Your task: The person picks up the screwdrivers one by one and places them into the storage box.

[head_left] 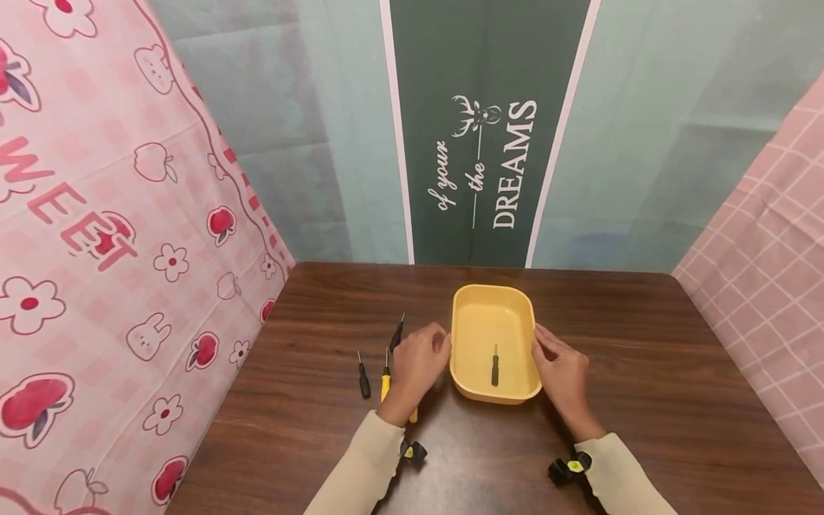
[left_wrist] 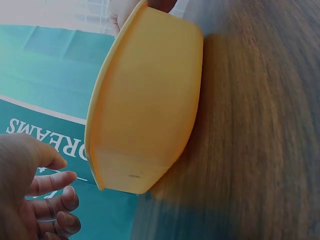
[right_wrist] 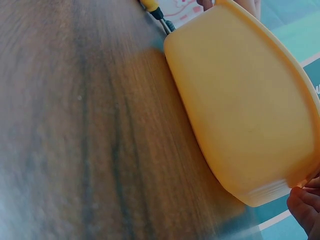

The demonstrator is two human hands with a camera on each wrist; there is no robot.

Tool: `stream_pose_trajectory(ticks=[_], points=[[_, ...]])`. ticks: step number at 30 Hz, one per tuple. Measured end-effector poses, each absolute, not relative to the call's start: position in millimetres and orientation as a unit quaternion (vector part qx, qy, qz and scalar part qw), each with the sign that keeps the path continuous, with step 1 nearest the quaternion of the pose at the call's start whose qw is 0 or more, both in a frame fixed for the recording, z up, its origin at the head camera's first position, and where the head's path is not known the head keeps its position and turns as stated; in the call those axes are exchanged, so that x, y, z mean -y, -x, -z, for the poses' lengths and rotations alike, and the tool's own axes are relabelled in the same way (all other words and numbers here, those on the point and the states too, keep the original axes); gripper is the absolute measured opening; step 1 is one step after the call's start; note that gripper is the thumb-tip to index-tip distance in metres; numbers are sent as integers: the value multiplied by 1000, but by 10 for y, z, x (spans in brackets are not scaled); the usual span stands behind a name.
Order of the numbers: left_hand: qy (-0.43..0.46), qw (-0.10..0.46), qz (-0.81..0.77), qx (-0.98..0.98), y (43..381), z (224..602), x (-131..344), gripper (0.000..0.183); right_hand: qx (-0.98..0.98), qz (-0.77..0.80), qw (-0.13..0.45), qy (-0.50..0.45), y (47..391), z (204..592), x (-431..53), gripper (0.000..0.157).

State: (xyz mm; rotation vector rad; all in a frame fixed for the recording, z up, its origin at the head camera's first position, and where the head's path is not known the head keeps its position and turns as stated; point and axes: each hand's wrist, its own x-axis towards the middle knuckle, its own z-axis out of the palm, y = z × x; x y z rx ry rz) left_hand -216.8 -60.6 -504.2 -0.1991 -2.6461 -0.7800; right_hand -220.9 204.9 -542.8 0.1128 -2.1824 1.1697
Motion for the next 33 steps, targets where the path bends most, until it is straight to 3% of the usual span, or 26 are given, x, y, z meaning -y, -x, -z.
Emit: stream_pose_trajectory(ticks=[18,33], points=[[75,217,269,935,2168,5105,735,11,830,-448,330,-46,2250,5450,-2056,28],[53,192,265,943,2123,5183,865,13,826,-453,334,-40,2203,5493,-2024,28]])
